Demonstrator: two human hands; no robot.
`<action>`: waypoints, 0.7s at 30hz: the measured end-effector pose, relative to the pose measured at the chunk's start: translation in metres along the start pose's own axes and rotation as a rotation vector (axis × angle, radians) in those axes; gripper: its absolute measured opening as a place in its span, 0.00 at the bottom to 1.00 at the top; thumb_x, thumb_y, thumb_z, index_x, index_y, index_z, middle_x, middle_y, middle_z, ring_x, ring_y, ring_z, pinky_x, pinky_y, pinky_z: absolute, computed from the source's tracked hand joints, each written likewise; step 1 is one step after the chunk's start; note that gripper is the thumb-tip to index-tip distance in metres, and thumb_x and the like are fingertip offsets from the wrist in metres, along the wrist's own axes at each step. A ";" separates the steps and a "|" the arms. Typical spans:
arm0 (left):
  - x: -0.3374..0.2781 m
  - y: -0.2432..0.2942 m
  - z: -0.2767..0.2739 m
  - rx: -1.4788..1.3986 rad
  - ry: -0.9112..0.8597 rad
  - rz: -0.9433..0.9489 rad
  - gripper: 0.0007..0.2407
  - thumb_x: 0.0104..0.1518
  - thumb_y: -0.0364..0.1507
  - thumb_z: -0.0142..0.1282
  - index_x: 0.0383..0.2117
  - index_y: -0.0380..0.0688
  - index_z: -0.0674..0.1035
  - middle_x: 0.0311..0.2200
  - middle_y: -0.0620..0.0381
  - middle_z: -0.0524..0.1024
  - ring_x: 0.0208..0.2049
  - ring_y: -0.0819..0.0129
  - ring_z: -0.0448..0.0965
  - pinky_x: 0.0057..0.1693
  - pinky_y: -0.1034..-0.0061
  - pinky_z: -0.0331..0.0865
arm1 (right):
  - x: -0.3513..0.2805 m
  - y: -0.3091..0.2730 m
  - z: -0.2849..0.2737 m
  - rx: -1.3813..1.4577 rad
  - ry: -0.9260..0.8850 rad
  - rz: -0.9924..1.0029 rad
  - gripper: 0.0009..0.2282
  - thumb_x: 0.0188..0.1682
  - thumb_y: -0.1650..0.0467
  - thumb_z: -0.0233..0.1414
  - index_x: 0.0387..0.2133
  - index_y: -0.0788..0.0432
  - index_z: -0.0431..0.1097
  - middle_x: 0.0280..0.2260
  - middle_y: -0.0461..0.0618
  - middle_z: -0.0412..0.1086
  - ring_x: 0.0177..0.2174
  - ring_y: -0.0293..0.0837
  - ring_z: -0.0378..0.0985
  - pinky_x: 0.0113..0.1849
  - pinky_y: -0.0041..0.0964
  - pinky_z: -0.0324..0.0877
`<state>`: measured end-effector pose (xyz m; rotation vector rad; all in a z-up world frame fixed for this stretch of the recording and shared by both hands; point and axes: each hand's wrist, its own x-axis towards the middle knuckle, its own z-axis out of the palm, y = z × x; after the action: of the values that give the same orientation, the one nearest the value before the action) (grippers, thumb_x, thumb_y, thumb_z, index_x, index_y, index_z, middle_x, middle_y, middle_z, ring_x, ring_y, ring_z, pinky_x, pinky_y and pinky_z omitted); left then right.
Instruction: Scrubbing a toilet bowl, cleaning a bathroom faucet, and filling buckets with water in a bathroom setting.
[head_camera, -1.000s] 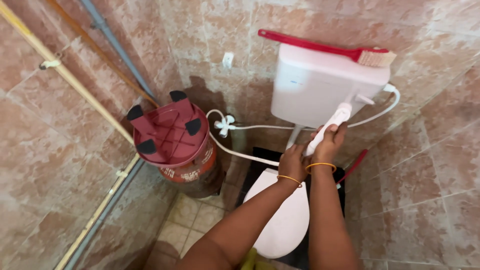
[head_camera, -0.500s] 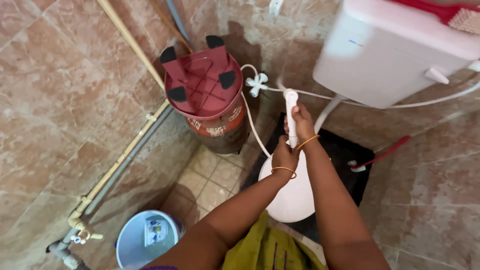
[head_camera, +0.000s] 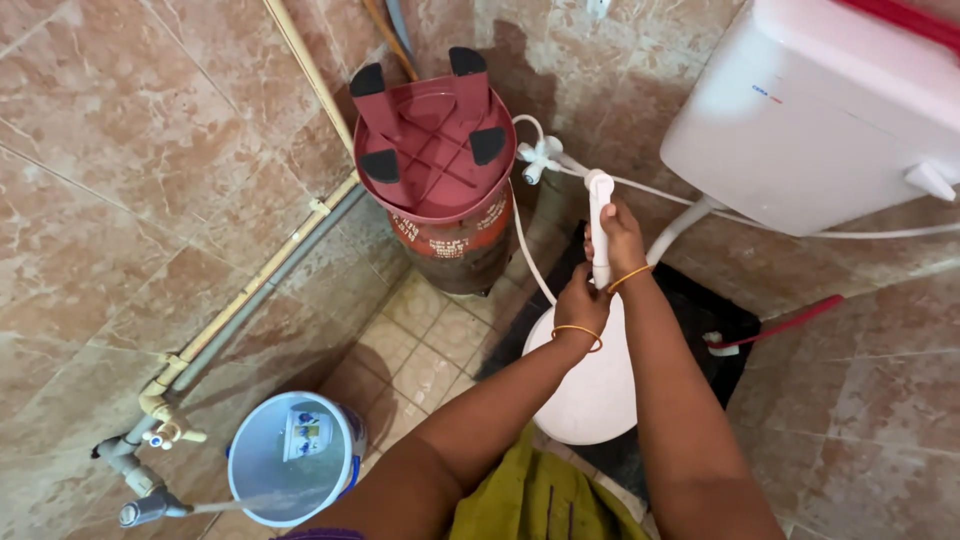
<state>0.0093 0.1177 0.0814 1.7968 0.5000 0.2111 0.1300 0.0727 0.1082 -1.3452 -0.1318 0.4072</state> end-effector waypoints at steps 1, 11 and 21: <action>-0.001 0.000 0.000 0.000 0.000 -0.005 0.20 0.55 0.31 0.63 0.54 0.44 0.73 0.31 0.47 0.82 0.34 0.51 0.83 0.42 0.61 0.73 | 0.000 0.004 -0.005 0.000 0.000 0.005 0.18 0.55 0.56 0.48 0.47 0.57 0.62 0.23 0.50 0.66 0.17 0.41 0.67 0.19 0.36 0.64; -0.013 -0.002 -0.006 0.049 -0.065 -0.073 0.18 0.56 0.31 0.62 0.52 0.45 0.73 0.29 0.47 0.82 0.32 0.51 0.83 0.41 0.60 0.73 | -0.017 0.012 -0.005 0.045 0.007 0.064 0.17 0.55 0.57 0.45 0.52 0.53 0.61 0.24 0.50 0.66 0.18 0.41 0.67 0.21 0.36 0.66; -0.012 0.000 -0.005 0.078 -0.038 -0.014 0.16 0.55 0.31 0.62 0.49 0.44 0.75 0.28 0.48 0.81 0.32 0.50 0.83 0.40 0.59 0.73 | -0.018 0.013 -0.014 0.027 -0.067 0.000 0.20 0.59 0.55 0.46 0.47 0.62 0.61 0.27 0.51 0.67 0.21 0.42 0.69 0.24 0.36 0.67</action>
<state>-0.0029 0.1169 0.0844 1.8689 0.5000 0.1492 0.1153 0.0556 0.0950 -1.3049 -0.1815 0.4527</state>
